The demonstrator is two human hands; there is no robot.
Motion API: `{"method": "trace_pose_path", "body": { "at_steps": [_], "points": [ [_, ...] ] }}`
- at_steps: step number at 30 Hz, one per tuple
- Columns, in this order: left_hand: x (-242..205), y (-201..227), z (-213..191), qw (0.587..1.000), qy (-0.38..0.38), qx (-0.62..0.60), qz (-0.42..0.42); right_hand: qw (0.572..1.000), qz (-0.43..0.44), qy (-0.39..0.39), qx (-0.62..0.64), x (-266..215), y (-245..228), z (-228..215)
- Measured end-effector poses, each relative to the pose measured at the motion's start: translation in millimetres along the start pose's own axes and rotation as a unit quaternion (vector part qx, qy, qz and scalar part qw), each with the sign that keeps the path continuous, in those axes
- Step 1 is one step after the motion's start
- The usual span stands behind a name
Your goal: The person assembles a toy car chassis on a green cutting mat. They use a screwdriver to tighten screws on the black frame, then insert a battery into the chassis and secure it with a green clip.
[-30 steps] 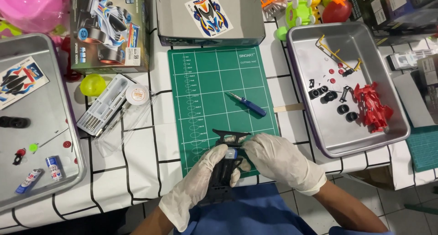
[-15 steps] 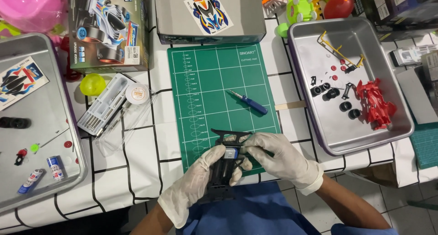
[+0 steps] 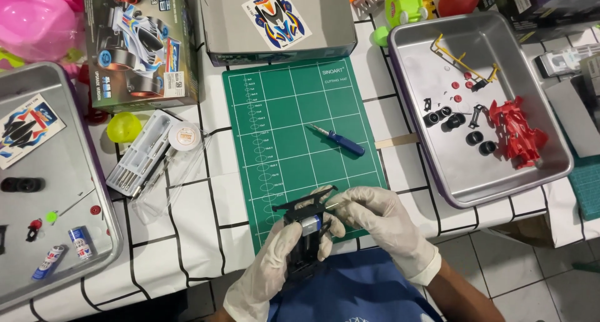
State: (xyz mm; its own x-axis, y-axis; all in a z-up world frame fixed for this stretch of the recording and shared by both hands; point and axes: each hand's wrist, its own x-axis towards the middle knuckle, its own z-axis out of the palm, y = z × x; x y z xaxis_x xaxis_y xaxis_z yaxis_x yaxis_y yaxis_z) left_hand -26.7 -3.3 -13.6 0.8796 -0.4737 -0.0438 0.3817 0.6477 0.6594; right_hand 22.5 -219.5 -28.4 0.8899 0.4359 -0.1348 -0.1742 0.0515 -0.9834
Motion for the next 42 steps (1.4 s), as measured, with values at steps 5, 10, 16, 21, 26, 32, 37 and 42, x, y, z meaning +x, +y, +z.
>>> {"method": "trace_pose_path", "body": {
  "at_steps": [5,10,16,21,26,32,37,42],
  "points": [
    [1,-8,2,0.999,0.029,-0.032,0.017,0.987,-0.120,-0.016,0.106,2,-4,21],
    [-7,-21,-12,1.000,-0.003,-0.024,0.011,0.985,-0.163,-0.041,-0.023,3,-4,12],
    [-6,-2,-3,0.997,-0.035,-0.041,-0.047,0.843,-0.355,-0.142,-0.377,13,-26,-14],
    [-4,-2,-2,0.994,-0.060,-0.075,-0.041,0.901,-0.274,-0.234,-0.241,12,-43,-21],
    [-3,11,5,0.992,0.006,0.057,-0.115,0.797,-0.323,-0.220,-0.461,13,2,-41],
    [3,8,6,0.991,-0.015,0.063,-0.118,0.703,-0.419,-0.090,-0.567,15,-20,-16],
    [16,-60,-53,0.984,-0.136,0.004,-0.111,0.555,-0.468,-0.102,-0.680,13,-14,-22],
    [10,-26,-12,0.978,0.018,-0.124,-0.168,0.537,-0.475,-0.101,-0.690,11,-13,-26]
  ]
}}
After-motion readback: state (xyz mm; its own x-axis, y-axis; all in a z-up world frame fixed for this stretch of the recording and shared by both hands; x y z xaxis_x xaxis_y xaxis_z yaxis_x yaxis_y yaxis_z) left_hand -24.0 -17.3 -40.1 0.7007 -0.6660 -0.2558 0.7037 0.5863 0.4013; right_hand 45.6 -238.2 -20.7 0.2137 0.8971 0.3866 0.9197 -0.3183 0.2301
